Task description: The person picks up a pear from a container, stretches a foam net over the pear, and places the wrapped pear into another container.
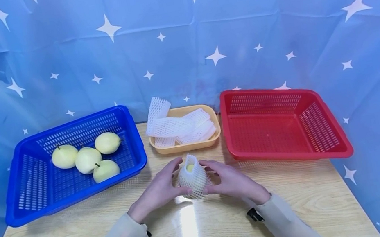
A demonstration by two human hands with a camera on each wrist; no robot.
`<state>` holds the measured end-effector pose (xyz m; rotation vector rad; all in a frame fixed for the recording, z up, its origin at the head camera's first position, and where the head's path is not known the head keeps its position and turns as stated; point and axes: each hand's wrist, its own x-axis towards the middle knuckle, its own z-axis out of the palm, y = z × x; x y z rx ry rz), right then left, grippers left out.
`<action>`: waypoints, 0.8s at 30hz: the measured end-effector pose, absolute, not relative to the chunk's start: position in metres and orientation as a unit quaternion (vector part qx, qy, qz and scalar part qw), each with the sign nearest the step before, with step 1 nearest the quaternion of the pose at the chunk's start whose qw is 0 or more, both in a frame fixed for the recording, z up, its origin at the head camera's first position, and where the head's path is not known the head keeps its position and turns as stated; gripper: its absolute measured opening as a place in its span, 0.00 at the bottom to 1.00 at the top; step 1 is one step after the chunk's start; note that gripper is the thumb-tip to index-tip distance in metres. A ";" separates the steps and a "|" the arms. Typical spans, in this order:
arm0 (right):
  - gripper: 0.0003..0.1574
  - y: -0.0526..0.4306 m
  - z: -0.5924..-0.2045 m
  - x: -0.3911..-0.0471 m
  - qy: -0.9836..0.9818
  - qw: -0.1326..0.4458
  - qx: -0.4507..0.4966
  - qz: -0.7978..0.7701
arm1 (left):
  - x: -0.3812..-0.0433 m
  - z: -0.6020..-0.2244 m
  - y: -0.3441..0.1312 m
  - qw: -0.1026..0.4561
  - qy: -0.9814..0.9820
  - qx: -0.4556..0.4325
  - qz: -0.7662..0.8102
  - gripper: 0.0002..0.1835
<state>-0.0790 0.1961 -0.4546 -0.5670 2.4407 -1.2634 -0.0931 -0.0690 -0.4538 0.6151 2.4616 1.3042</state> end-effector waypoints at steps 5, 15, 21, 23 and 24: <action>0.54 0.191 -0.462 -0.082 0.855 0.156 -0.218 -0.443 | -0.096 -0.460 -0.062 0.144 0.840 0.237 0.467 0.52; 0.50 0.184 -0.467 -0.080 0.880 0.136 -0.216 -0.401 | -0.093 -0.468 -0.058 0.138 0.852 0.241 0.443 0.48; 0.50 0.177 -0.463 -0.078 0.899 0.125 -0.201 -0.368 | -0.093 -0.472 -0.055 0.122 0.867 0.251 0.413 0.47; 0.50 0.175 -0.463 -0.078 0.903 0.122 -0.199 -0.361 | -0.093 -0.473 -0.054 0.122 0.871 0.251 0.403 0.47; 0.50 0.175 -0.464 -0.078 0.903 0.122 -0.198 -0.362 | -0.093 -0.472 -0.055 0.123 0.871 0.251 0.403 0.48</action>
